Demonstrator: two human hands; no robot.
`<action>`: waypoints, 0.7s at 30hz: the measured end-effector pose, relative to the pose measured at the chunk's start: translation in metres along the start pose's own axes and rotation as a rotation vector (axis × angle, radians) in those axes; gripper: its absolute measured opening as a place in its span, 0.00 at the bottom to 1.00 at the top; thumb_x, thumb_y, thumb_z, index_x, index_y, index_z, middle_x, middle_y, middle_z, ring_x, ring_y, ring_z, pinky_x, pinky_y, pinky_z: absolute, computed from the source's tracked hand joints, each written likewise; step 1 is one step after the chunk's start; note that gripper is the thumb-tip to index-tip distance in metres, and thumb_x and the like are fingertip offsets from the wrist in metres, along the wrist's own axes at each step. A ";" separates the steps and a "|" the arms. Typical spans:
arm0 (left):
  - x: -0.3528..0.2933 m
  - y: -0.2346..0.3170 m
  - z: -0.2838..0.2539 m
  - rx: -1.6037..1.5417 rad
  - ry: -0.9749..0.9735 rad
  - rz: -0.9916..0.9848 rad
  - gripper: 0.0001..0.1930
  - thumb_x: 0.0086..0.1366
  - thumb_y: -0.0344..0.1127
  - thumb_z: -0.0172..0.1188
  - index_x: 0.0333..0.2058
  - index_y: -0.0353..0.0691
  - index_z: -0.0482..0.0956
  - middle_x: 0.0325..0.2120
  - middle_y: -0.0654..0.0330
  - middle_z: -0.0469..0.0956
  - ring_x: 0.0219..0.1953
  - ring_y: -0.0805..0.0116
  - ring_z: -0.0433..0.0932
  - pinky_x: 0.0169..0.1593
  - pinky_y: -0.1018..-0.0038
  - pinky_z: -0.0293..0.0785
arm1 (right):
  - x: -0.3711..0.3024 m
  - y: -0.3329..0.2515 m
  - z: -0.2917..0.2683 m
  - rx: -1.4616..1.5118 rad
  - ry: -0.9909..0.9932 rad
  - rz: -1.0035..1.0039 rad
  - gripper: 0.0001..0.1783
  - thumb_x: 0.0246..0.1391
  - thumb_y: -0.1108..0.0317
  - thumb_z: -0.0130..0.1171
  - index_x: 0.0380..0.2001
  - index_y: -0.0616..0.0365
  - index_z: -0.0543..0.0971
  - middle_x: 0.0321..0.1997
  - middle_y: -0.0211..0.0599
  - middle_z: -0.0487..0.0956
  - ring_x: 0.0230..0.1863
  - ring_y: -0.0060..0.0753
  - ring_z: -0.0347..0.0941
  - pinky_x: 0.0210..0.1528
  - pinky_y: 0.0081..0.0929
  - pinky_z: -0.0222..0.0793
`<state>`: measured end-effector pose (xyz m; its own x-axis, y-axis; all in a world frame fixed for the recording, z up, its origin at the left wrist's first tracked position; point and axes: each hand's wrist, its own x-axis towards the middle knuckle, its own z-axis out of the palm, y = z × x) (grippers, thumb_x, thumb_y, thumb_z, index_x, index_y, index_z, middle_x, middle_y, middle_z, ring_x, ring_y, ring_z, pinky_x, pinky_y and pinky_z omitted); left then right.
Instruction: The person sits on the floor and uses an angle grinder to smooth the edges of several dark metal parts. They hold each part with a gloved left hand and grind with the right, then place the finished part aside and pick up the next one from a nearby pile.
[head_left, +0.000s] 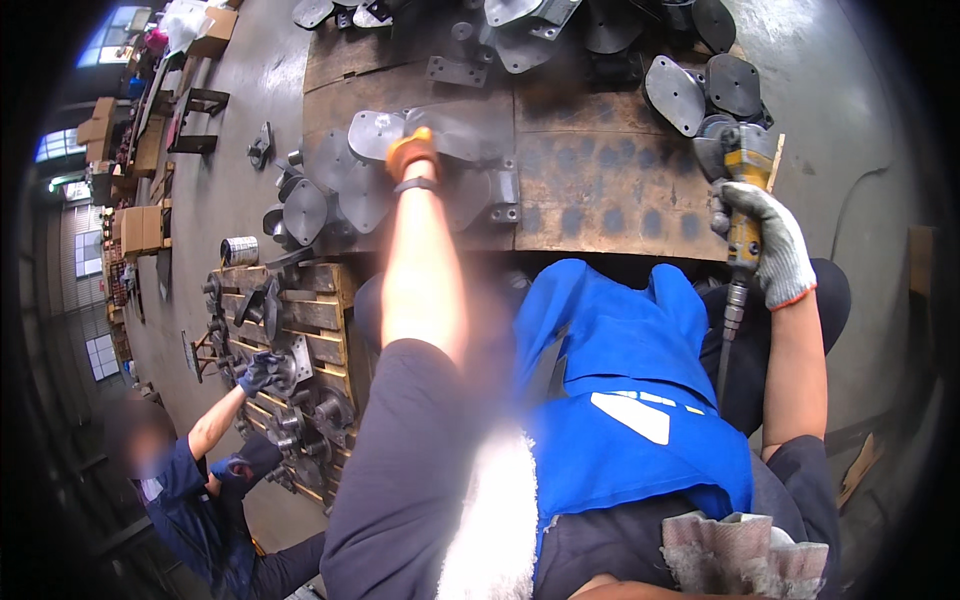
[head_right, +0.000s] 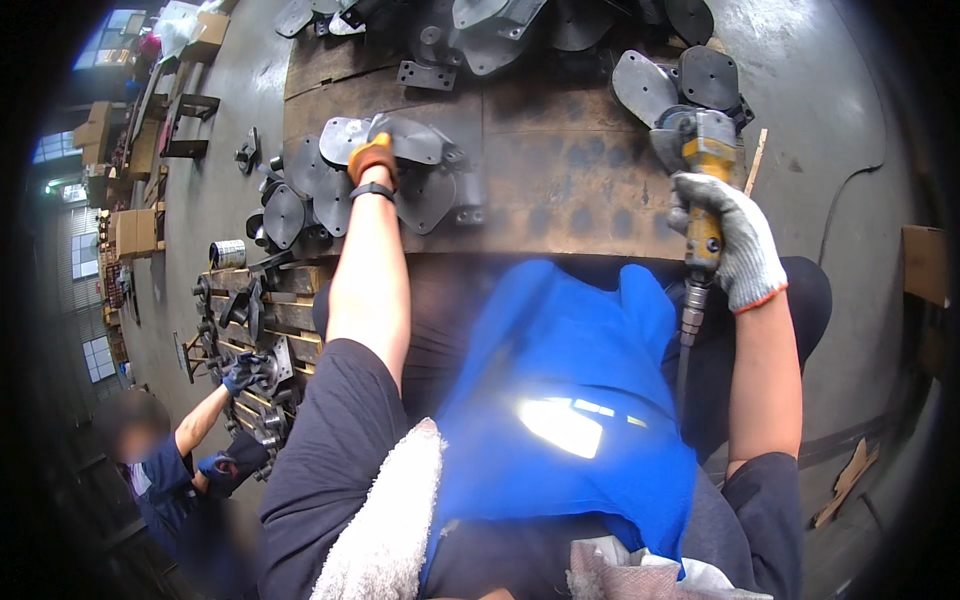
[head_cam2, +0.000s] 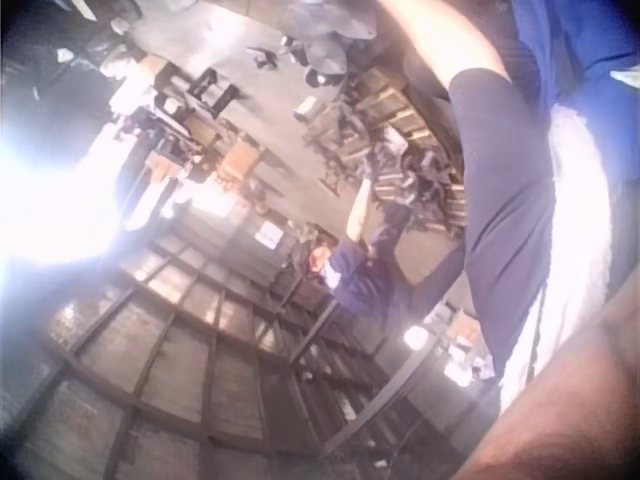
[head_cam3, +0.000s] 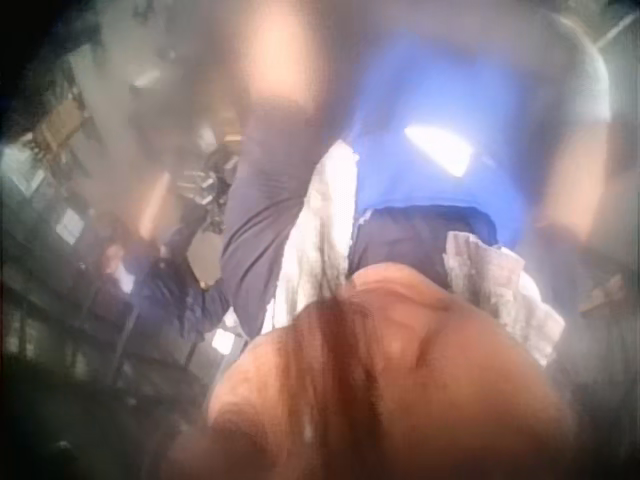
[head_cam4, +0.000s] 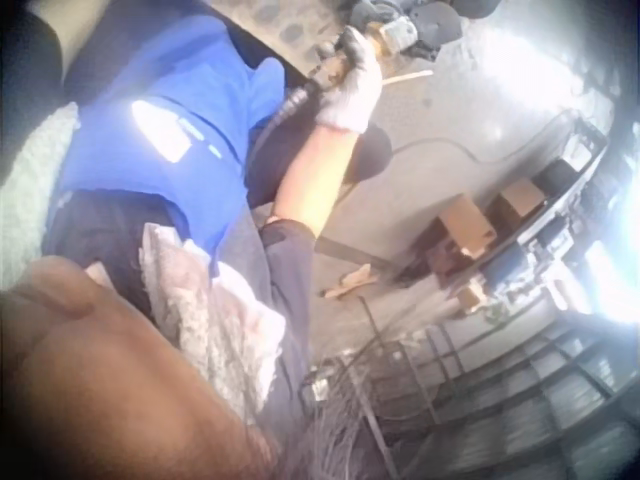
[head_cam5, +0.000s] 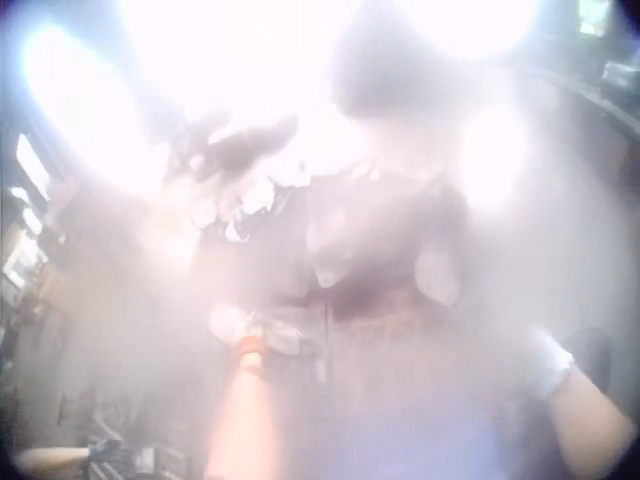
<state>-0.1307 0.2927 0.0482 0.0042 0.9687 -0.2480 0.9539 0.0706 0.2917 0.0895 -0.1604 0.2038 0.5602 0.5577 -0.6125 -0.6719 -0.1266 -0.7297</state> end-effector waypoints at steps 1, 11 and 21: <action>0.010 -0.008 -0.005 -0.021 -0.029 -0.061 0.26 0.58 0.57 0.59 0.43 0.39 0.82 0.44 0.50 0.81 0.49 0.57 0.79 0.51 0.68 0.73 | 0.003 0.003 0.001 -0.013 -0.018 0.003 0.12 0.53 0.68 0.62 0.39 0.62 0.76 0.27 0.33 0.76 0.25 0.24 0.73 0.30 0.19 0.71; -0.029 -0.025 -0.060 0.535 0.007 0.467 0.28 0.59 0.60 0.51 0.40 0.41 0.83 0.45 0.48 0.79 0.50 0.51 0.77 0.51 0.59 0.72 | 0.041 0.063 0.022 -0.372 -0.071 0.153 0.18 0.42 0.63 0.69 0.35 0.57 0.77 0.23 0.30 0.74 0.21 0.24 0.70 0.22 0.23 0.65; -0.299 -0.034 -0.077 -0.187 -0.486 0.602 0.23 0.52 0.51 0.61 0.44 0.43 0.81 0.44 0.49 0.80 0.48 0.50 0.78 0.52 0.63 0.73 | 0.077 0.146 0.000 -0.599 -0.135 0.302 0.13 0.41 0.66 0.67 0.31 0.56 0.77 0.24 0.35 0.75 0.21 0.31 0.71 0.23 0.29 0.67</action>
<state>-0.1879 0.0193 0.1839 0.6747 0.6437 -0.3612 0.6800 -0.3518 0.6432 0.0343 -0.1359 0.0503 0.2990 0.5191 -0.8007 -0.3830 -0.7032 -0.5990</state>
